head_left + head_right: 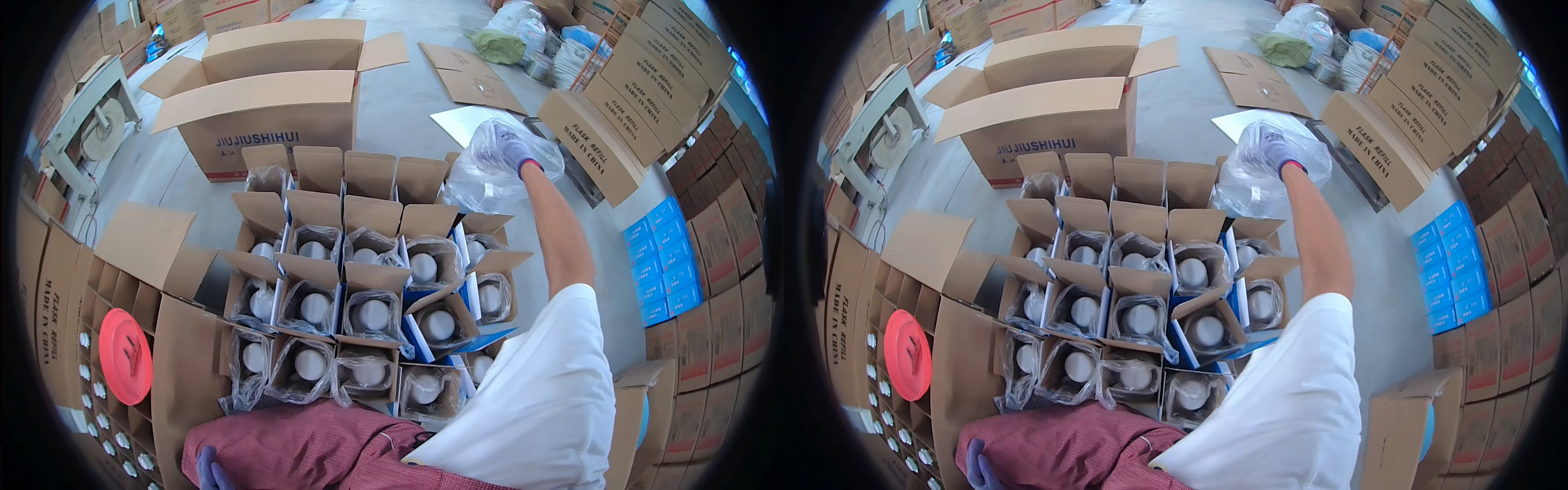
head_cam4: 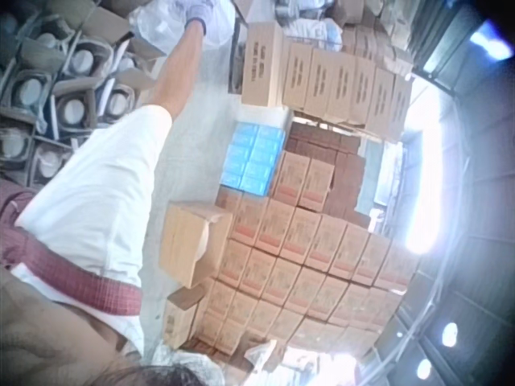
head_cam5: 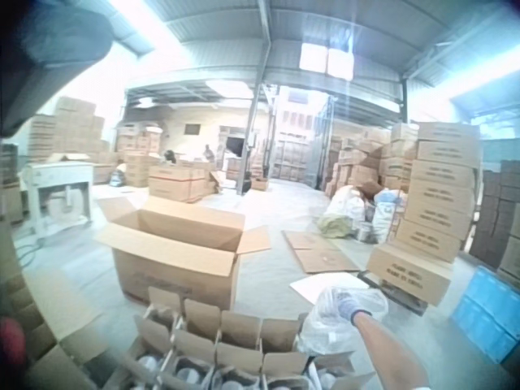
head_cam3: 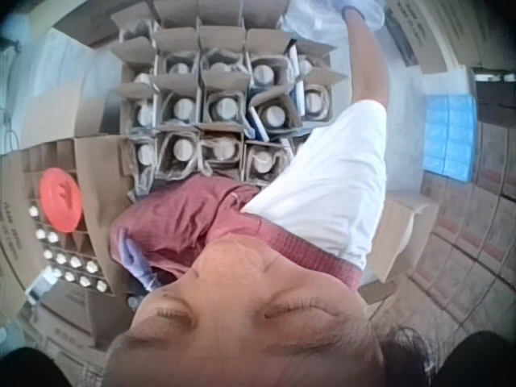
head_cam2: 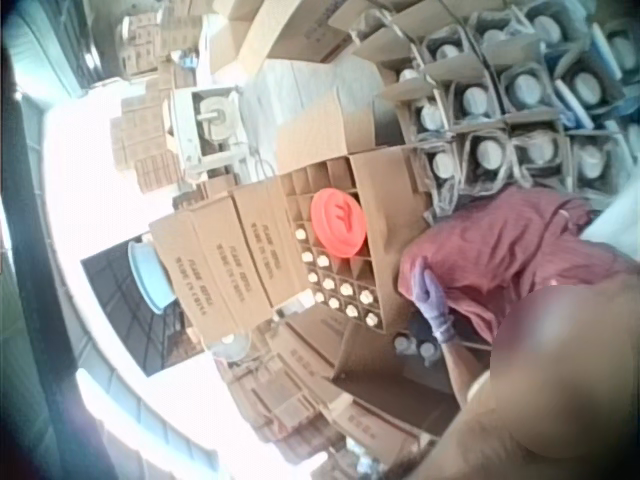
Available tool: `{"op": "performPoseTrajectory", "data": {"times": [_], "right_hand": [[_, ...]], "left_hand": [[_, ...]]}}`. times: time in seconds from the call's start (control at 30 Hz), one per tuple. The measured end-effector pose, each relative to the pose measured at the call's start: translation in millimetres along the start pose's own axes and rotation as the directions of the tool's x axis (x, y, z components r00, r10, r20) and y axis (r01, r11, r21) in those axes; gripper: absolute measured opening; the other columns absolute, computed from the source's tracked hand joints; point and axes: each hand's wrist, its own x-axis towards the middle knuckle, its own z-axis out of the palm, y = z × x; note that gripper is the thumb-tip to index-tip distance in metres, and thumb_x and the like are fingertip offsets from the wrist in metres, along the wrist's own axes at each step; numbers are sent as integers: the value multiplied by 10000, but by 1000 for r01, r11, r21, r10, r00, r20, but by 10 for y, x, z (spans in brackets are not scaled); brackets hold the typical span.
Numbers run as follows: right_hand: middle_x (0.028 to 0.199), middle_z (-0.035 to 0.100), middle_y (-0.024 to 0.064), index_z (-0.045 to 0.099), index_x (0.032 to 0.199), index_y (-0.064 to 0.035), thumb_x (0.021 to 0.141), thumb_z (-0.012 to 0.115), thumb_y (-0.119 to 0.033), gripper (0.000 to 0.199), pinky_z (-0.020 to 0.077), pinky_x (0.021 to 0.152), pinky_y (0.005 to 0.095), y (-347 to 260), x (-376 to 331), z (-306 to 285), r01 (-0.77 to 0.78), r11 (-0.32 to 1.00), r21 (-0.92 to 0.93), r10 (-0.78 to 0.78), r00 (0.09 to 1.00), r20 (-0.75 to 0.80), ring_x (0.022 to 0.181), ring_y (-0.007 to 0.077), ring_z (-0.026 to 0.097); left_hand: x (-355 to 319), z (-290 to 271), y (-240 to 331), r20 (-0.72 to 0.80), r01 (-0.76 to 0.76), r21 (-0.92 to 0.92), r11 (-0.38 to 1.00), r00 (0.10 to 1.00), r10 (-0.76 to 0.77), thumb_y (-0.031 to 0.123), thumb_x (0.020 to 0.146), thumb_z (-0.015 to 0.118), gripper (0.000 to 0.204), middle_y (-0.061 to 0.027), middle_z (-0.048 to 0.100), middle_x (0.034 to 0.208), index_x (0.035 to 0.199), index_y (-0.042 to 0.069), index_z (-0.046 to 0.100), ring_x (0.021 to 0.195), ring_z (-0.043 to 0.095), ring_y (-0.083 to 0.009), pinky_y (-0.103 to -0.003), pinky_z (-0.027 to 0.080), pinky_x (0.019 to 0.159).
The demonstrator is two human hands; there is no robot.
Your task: The person assembles white electric kettles by inserting a metal inner liner into the plastic body, placing a white lid on top, and wiping the exterior with a red cloth. The person repeats this process for multiple kettles and places finished units into a cardboard box.
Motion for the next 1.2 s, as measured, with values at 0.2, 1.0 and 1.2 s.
{"op": "performPoseTrajectory", "data": {"times": [0.2, 1.0, 1.2], "right_hand": [[1396, 563, 137, 548, 1365, -69, 985, 452, -300, 455, 418, 1052, 356, -147, 179, -32, 94, 961, -260, -62, 990, 130, 1245, 240, 556], [1373, 590, 117, 655, 1226, -143, 831, 610, -518, 547, 415, 1027, 412, -582, 265, 109, 77, 989, 127, -89, 992, 92, 1250, 305, 553], [1308, 617, 129, 528, 1378, -196, 761, 746, -392, 683, 438, 1036, 435, -1132, 193, 828, 284, 953, 109, -302, 921, 245, 1227, 317, 558]], "left_hand": [[-171, 4, -10, -46, 72, 31, 997, 996, -71, 86, 1035, 502, 333, -150, 613, 1313, 1324, -67, 567, 1182, 577, -218, -319, 454, 1032], [0, 80, 25, 73, -184, 367, 912, 983, 170, 84, 1011, 525, 282, -169, 659, 1229, 1244, -43, 619, 1136, 609, -294, -380, 464, 1031], [-648, 8, -345, -134, -82, 408, 909, 980, 149, 78, 964, 608, 346, -174, 614, 1281, 1288, -38, 571, 1176, 574, -291, -393, 450, 1041]]}}
